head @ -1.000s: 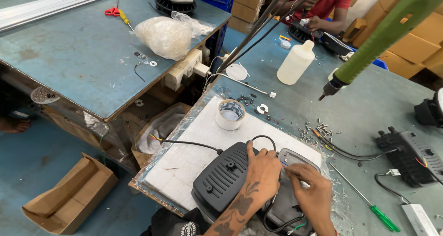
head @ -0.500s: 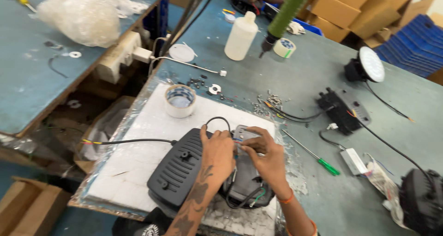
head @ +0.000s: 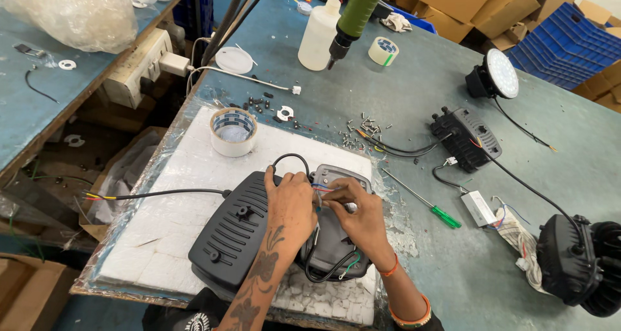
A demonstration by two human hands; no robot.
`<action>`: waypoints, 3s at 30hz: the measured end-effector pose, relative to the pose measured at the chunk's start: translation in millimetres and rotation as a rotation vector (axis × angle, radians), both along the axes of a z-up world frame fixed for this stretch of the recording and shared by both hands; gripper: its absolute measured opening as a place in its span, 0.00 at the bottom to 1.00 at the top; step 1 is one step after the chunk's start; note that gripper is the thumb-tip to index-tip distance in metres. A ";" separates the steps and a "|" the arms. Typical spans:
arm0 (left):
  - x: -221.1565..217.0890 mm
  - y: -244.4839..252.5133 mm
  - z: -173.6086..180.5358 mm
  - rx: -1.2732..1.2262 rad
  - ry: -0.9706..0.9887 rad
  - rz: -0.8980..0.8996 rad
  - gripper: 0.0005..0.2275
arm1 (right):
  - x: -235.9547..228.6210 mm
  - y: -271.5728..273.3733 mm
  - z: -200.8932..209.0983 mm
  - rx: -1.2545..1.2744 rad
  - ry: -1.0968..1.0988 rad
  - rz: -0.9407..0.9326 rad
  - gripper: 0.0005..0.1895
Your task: The person assembles an electronic device by connecting wires inside a black plastic housing, using a green heat gun to seal connections, and securing the cover with screws. The person handles a power supply unit, wires, and screws throughout the process.
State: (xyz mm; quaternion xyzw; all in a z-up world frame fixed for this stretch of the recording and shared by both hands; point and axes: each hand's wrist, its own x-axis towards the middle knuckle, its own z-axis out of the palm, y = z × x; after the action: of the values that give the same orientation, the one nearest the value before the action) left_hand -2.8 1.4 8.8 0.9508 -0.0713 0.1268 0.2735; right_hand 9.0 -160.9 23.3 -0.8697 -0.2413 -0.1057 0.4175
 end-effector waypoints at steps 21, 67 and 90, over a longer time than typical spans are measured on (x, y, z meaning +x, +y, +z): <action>-3.8 -5.1 14.5 0.074 0.095 0.030 0.05 | -8.1 -3.7 6.5 -0.253 -0.372 0.100 0.22; -3.8 -10.8 -4.6 0.090 -0.016 0.025 0.04 | -10.8 -6.9 -8.0 -0.334 -0.404 0.115 0.12; -1.6 -17.5 -8.0 0.099 -0.065 0.086 0.04 | -5.5 -9.2 -11.2 -0.271 -0.275 0.047 0.11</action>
State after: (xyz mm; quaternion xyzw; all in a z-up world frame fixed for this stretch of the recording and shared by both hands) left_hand -4.4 -16.1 0.8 0.9607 -0.0456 0.1656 0.2180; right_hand 3.5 -170.1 12.0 -0.8896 -0.3281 -0.1801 0.2619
